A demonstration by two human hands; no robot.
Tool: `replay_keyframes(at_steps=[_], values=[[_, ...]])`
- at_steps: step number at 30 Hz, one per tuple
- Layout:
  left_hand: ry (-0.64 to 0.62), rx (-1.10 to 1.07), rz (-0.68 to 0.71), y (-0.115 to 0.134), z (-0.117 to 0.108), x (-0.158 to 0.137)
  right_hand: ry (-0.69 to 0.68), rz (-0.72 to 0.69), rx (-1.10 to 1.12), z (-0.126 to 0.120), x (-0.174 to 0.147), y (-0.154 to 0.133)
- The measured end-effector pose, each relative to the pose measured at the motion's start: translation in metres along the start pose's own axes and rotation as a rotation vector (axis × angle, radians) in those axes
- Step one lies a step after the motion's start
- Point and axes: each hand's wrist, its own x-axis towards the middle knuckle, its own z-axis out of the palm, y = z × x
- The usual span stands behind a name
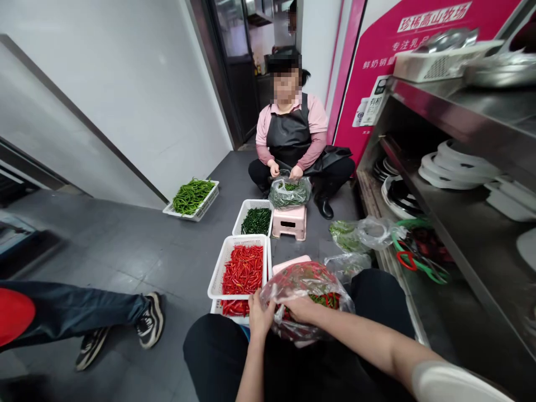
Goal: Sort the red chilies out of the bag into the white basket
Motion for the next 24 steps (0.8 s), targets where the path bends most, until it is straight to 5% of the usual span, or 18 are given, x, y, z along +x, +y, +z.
replay_keyframes(at_steps=[2,4,7,9,10,13,17,24], values=[[0.146,-0.047,0.093,0.013,-0.008,-0.011,-0.064,-0.051,-0.128,-0.005,-0.008,0.018],[0.154,-0.199,0.187,0.029,-0.02,-0.03,-0.024,-0.059,-0.068,-0.017,-0.022,0.028],[-0.228,-0.464,0.203,0.049,-0.026,-0.051,0.022,0.001,0.296,-0.032,-0.036,0.04],[-0.52,-0.536,0.171,0.051,-0.011,-0.054,-0.041,0.091,0.455,-0.031,-0.036,0.058],[-0.563,-0.565,0.116,0.049,0.0,-0.055,-0.053,0.155,0.626,-0.028,-0.036,0.068],[-0.449,-0.669,-0.033,0.045,0.027,-0.06,-0.115,0.309,1.033,-0.026,-0.043,0.083],[-0.264,-0.83,-0.093,0.057,0.028,-0.062,-0.195,0.426,1.289,-0.041,-0.053,0.073],[-0.486,-1.003,-0.171,0.066,0.019,-0.051,-0.116,0.485,1.346,-0.034,-0.046,0.061]])
